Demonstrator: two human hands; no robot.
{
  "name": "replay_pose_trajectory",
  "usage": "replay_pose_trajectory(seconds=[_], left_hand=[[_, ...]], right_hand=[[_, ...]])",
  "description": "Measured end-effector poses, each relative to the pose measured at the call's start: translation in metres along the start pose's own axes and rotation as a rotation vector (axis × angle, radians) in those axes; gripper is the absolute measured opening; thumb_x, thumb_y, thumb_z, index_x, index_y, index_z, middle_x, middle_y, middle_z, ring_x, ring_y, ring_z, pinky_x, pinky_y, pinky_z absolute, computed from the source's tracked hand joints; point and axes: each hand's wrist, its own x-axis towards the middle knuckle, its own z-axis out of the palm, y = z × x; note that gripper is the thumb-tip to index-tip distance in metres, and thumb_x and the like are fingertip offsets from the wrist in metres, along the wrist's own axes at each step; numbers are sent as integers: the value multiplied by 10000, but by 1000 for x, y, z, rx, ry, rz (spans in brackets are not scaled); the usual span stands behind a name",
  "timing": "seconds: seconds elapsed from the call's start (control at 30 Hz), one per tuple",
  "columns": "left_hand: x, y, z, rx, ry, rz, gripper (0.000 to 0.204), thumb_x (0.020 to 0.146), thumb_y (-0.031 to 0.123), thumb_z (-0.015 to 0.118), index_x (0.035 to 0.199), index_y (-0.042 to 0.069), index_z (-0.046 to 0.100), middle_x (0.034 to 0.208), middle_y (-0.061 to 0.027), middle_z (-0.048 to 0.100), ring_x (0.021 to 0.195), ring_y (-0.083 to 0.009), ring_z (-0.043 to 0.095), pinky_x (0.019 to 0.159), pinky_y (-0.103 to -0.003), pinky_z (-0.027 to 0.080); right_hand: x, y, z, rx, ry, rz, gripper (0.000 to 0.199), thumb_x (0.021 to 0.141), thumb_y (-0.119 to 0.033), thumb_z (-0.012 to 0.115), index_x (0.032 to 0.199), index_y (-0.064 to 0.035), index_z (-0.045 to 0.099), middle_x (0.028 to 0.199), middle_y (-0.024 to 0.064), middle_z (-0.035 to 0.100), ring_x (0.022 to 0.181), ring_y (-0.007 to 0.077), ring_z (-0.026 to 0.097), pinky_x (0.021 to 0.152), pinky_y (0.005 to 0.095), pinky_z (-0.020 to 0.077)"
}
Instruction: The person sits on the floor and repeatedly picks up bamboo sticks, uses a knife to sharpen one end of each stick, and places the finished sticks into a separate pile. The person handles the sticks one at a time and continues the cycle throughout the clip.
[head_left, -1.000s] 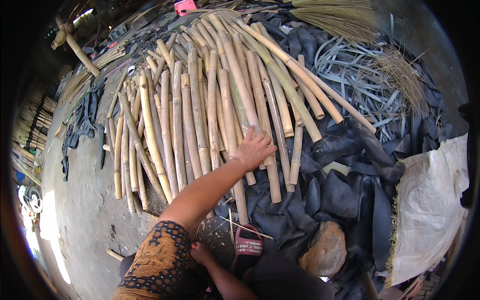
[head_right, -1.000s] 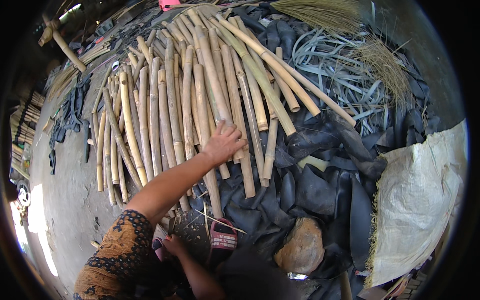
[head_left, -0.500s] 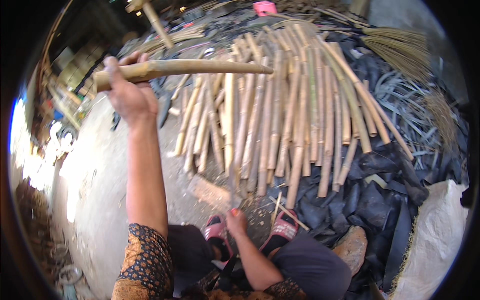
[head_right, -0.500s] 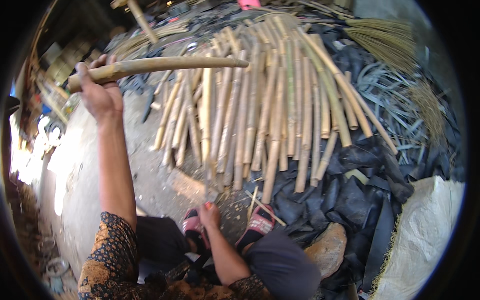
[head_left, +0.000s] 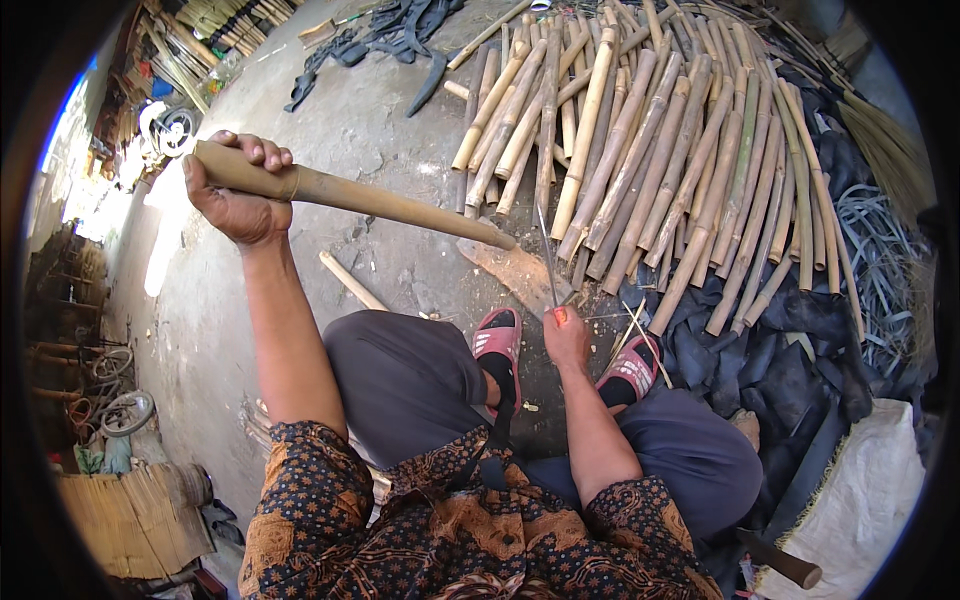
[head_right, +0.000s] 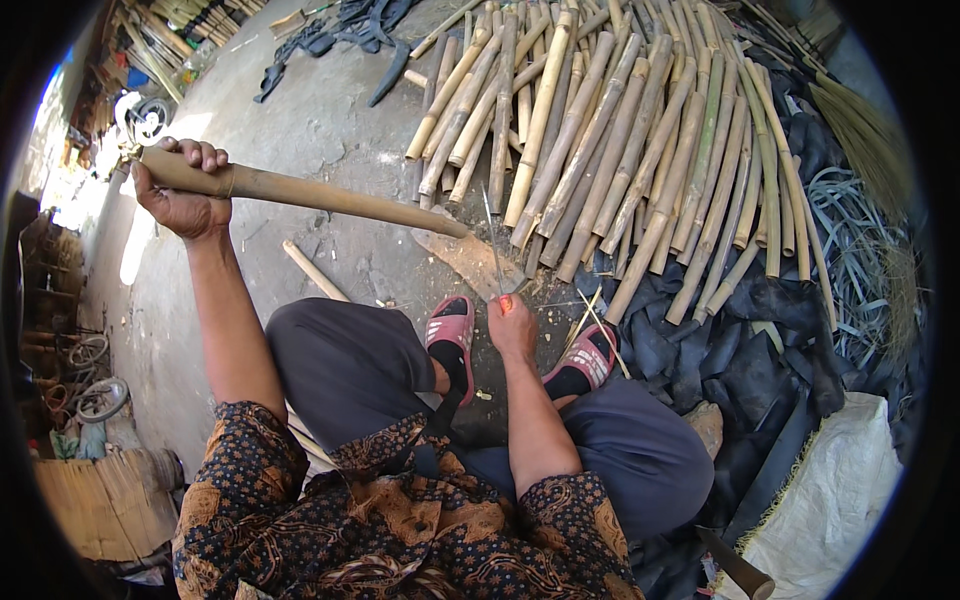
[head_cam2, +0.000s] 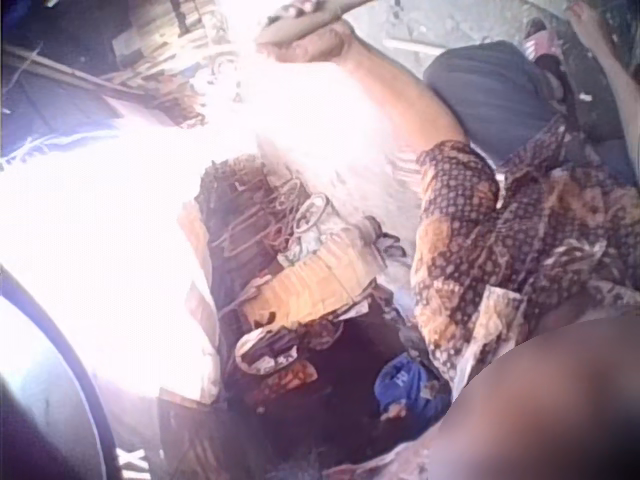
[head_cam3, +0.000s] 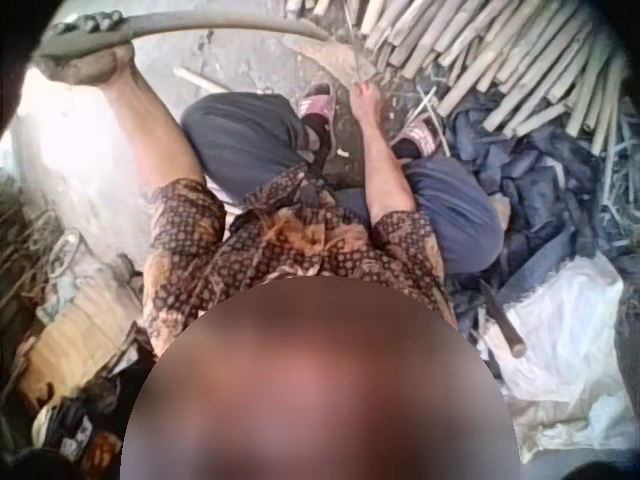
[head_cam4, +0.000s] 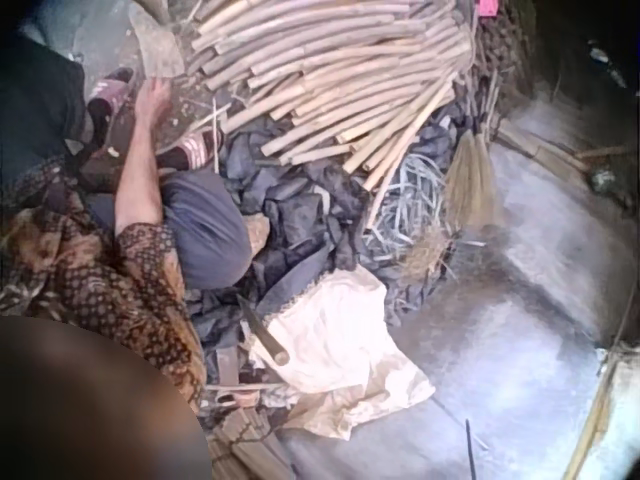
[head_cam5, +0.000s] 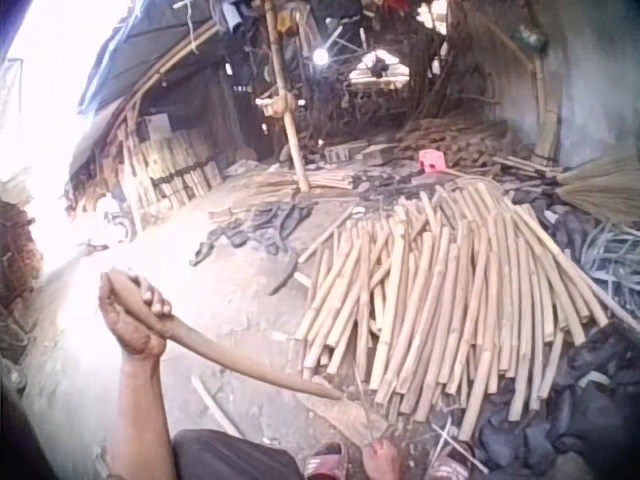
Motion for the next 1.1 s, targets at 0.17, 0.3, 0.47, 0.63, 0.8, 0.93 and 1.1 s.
replay_pose_trajectory(seconds=[0.17, 0.3, 0.47, 0.63, 0.8, 0.93, 1.1], left_hand=[[-3, -25, -10, 24, -20, -71, 647, 965, 728, 475, 1039, 85, 508, 715, -61, 504, 603, -195, 540, 612, -383, 522], [0, -40, -13, 185, 170, -31, 734, 902, 783, 560, 1033, 67, 467, 717, -57, 495, 599, -177, 543, 597, -375, 536], [5, -43, -8, 240, 264, -11, 782, 880, 783, 597, 1085, 48, 430, 715, -69, 495, 582, -176, 545, 578, -368, 546], [6, -46, -1, 293, 248, 65, 806, 873, 779, 608, 1129, 43, 405, 714, -76, 503, 554, -171, 554, 551, -364, 555], [10, -53, 6, 351, 215, 75, 801, 880, 770, 606, 1149, 42, 405, 729, -81, 501, 582, -180, 550, 583, -370, 549], [13, -55, 23, 370, 228, 77, 776, 893, 756, 605, 1138, 48, 402, 722, -79, 497, 571, -184, 546, 577, -370, 543], [12, -51, 33, 310, 195, 53, 753, 892, 740, 627, 1114, 56, 404, 714, -77, 509, 549, -174, 546, 560, -362, 546]], right_hand=[[-10, -46, 2, -47, -36, -93, 379, 949, -395, 645, 938, -17, 668, 853, 266, 695, 845, 485, 676, 733, 535, 514], [-4, -79, 4, 77, 8, -214, 384, 963, -404, 635, 983, -21, 663, 852, 278, 692, 843, 489, 680, 736, 545, 516], [5, -76, 30, 7, -39, -218, 358, 967, -379, 638, 1007, -24, 660, 869, 278, 701, 863, 497, 684, 749, 550, 526], [8, -77, 34, -218, -126, 0, 362, 953, -374, 664, 982, -14, 653, 839, 268, 697, 851, 483, 689, 721, 529, 528], [12, -91, 20, 87, 34, -245, 355, 957, -360, 660, 1017, -11, 664, 846, 266, 699, 832, 486, 687, 718, 526, 530], [12, -82, 29, 138, 24, -312, 339, 958, -339, 658, 1049, -13, 682, 865, 266, 707, 821, 490, 689, 728, 530, 532], [9, -79, 28, -159, -115, -84, 320, 958, -327, 653, 999, -11, 689, 897, 285, 708, 850, 496, 689, 740, 551, 526]])
